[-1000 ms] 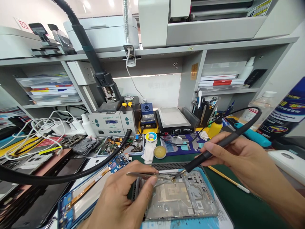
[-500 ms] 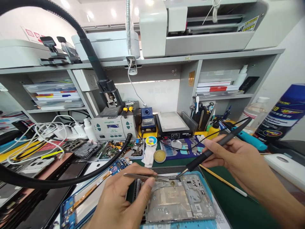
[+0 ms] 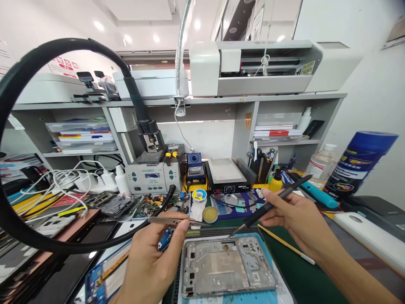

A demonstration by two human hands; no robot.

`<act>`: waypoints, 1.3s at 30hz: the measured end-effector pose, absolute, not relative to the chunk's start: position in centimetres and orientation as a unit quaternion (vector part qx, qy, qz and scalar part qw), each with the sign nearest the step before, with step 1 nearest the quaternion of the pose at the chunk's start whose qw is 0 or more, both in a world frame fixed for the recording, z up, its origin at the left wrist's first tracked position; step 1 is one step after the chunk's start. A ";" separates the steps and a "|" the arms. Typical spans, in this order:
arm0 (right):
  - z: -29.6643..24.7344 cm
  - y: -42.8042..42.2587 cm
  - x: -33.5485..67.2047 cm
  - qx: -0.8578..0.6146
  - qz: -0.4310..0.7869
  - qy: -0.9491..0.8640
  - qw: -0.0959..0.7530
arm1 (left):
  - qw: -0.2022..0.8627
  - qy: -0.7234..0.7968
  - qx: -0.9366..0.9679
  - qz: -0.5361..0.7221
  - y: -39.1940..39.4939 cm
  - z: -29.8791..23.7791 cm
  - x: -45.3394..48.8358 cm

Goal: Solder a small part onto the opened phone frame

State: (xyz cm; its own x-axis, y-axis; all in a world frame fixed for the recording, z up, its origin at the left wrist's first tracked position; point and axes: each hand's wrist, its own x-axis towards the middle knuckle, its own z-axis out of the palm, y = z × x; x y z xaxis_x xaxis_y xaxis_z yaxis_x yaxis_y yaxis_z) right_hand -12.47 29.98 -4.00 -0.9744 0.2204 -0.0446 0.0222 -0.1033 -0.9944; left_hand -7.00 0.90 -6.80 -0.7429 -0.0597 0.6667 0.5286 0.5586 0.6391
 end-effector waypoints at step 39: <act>2.9 16.4 -27.1 0.106 0.495 -0.841 0.189 | 0.372 -0.673 0.024 -0.639 -1.6 -5.6 -9.0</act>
State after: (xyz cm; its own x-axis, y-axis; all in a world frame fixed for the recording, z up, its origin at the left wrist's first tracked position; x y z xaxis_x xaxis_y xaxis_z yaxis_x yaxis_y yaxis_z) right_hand -27.07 16.43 2.89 -0.9061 0.0079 0.4229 -0.3660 0.4866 -0.7933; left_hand -8.96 -1.57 -5.59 -0.7219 -0.5083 0.4696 0.4430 0.1819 0.8779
